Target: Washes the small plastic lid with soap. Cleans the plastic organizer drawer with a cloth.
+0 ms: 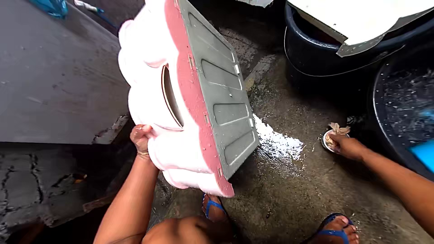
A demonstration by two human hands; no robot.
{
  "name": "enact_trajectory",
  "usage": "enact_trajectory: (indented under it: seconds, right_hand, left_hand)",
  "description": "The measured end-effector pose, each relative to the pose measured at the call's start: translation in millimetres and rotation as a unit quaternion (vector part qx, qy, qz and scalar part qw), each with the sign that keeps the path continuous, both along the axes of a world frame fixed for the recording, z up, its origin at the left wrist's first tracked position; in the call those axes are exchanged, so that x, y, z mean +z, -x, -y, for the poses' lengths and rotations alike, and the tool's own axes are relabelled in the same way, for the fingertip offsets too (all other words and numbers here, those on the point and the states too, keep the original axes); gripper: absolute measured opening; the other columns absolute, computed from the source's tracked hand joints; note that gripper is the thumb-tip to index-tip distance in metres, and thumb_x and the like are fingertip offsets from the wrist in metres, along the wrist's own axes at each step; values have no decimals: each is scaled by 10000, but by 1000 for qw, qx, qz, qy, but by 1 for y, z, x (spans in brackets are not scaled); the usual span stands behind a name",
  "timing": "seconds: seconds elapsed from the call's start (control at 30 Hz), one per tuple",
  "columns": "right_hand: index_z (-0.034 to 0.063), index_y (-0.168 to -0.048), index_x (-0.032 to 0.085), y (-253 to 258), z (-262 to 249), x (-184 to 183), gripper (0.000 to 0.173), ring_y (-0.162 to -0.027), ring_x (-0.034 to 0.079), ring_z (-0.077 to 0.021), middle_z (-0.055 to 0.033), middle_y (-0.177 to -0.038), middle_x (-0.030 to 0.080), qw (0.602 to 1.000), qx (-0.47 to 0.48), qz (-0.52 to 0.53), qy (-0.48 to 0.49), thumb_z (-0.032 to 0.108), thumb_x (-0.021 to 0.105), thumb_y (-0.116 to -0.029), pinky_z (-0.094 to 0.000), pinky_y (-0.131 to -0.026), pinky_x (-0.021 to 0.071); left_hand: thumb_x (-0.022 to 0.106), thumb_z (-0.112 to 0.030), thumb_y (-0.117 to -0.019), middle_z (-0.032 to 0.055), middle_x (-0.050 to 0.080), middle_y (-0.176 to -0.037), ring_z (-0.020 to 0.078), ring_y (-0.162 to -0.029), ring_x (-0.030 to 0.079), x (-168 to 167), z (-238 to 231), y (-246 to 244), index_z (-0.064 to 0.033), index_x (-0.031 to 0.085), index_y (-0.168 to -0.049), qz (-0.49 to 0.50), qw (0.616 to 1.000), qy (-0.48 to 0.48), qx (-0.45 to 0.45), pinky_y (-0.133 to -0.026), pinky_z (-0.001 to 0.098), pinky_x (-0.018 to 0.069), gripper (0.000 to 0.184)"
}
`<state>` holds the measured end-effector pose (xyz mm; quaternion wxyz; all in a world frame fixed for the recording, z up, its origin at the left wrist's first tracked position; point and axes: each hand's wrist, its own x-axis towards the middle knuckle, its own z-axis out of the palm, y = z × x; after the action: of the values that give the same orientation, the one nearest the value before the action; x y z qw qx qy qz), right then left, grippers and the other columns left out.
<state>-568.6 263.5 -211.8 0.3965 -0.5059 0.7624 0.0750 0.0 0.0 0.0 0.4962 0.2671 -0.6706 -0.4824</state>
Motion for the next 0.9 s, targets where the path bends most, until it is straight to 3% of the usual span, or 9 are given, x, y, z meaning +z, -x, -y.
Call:
enact_trajectory:
  seconds: [0.17, 0.27, 0.4, 0.53, 0.6, 0.7, 0.8, 0.87, 0.9]
  right_hand:
    - [-131, -1389, 514, -13, 5, -8, 488, -1299, 498, -582, -410, -1421, 469, 997, -34, -60, 24, -33, 655, -932, -708, -1038, 429]
    - [-191, -1354, 486, -27, 10, -6, 415, -1317, 474, -592, -427, -1427, 443, 993, -73, -87, 24, -38, 573, -978, -711, -1041, 424]
    - [-188, -1341, 495, -29, 10, -9, 423, -1288, 505, -588, -428, -1382, 485, 992, -87, -91, 9, -33, 599, -962, -697, -1025, 444]
    - [-130, -1279, 603, -11, 12, -12, 447, -1284, 515, -581, -413, -1326, 554, 994, -95, -58, -4, 122, 728, -931, -710, -1049, 407]
    - [-140, -1306, 583, -4, 15, -6, 532, -1316, 493, -566, -416, -1350, 535, 987, -156, -42, 13, 125, 776, -887, -699, -1087, 376]
    - [-167, -1319, 525, -8, 26, 32, 569, -1249, 543, -560, -419, -1284, 564, 968, -248, -19, 39, 99, 767, -877, -720, -1033, 403]
    - [-48, -1455, 397, -30, 43, 92, 640, -1078, 612, -573, -406, -1161, 606, 950, -278, 60, 129, 117, 713, -923, -753, -903, 450]
    - [63, -1459, 433, -64, 62, 132, 546, -945, 670, -450, -308, -1116, 649, 922, -275, 165, 215, 73, 651, -959, -660, -817, 535]
    - [44, -1413, 485, -88, 71, 152, 481, -914, 678, -373, -263, -1119, 656, 899, -263, 220, 272, 32, 626, -953, -592, -794, 559]
  left_hand:
    - [684, -293, -907, -173, 739, -759, -97, -703, 662, -23, -12, 25, -333, 761, -772, -41, 993, -111, -7, -654, 106, 538, 160]
    - [704, -272, -869, -131, 741, -749, -61, -706, 677, -43, -19, 35, -310, 751, -743, -60, 979, -194, -3, -667, 136, 554, 140]
    - [626, -154, -858, -91, 734, -709, -31, -672, 680, -62, -24, 42, -263, 751, -697, -58, 958, -280, -23, -651, 162, 560, 231]
    - [396, -37, -893, -67, 742, -724, -19, -686, 691, -40, -31, 55, -233, 698, -718, 9, 936, -351, -15, -671, 172, 577, 400]
    - [427, -115, -945, -38, 757, -777, 10, -728, 713, -33, -30, 58, -199, 705, -820, 33, 922, -386, -28, -702, 197, 598, 316]
    - [534, -248, -996, 12, 772, -873, 79, -803, 745, -24, -22, 52, -143, 664, -1062, 91, 905, -411, -59, -754, 267, 631, 179]
    - [437, -129, -1002, 29, 734, -1057, 110, -919, 728, -6, -8, 52, -151, 445, -1404, 172, 904, -383, -76, -836, 301, 618, 403]
    - [381, -122, -1006, 69, 678, -1181, 143, -943, 694, 5, -2, 63, -163, 380, -1525, 228, 903, -364, -8, -806, 332, 595, 521]
    - [382, -192, -1041, 88, 665, -1219, 163, -944, 689, 8, 0, 70, -178, 377, -1550, 251, 900, -354, 40, -782, 346, 589, 508]
